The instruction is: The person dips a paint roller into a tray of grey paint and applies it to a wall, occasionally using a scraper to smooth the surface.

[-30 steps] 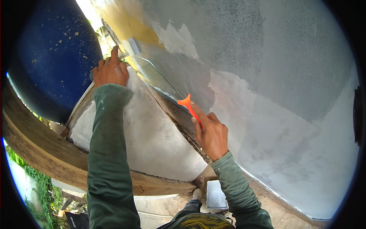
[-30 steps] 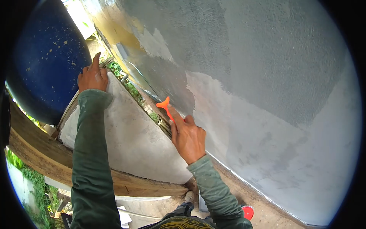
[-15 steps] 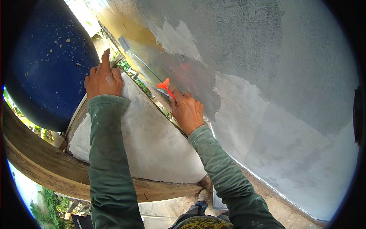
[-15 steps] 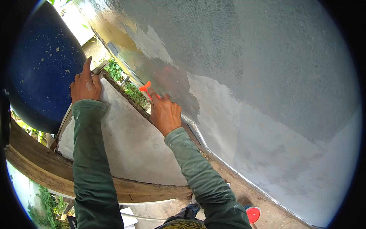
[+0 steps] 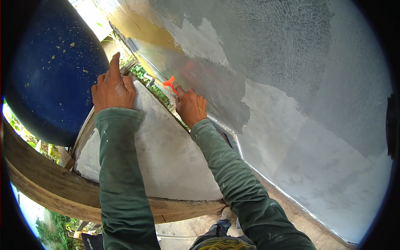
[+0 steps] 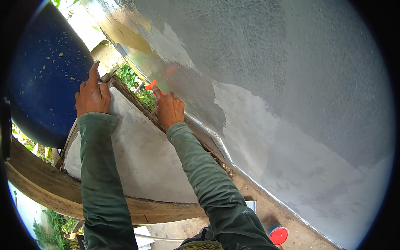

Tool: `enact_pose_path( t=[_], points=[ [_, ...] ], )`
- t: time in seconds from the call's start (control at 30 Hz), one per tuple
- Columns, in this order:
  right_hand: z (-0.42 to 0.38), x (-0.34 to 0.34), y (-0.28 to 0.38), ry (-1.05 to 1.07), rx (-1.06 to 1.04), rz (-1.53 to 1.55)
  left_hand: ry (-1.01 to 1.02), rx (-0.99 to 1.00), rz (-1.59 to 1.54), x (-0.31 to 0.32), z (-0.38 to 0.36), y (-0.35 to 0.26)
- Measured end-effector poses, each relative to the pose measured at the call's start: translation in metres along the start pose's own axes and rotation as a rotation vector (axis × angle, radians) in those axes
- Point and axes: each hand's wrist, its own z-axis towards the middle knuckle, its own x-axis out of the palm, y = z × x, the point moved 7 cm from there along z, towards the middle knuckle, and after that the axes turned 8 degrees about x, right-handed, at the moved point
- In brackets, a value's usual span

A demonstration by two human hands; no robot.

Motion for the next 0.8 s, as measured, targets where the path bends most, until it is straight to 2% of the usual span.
enact_pose_path(
  t=[0.3, 0.4, 0.8],
  points=[
    [-0.056, -0.051, -0.022, -0.021, -0.018, -0.028, 0.120, -0.054, 0.036, -0.007, 0.001, -0.005],
    [-0.082, -0.075, -0.034, -0.024, -0.009, -0.022, 0.041, -0.020, 0.012, 0.000, 0.001, 0.001],
    [-0.172, -0.164, -0.053, -0.082, -0.016, -0.075, 0.090, -0.022, 0.068, 0.002, 0.003, 0.001]
  ],
)
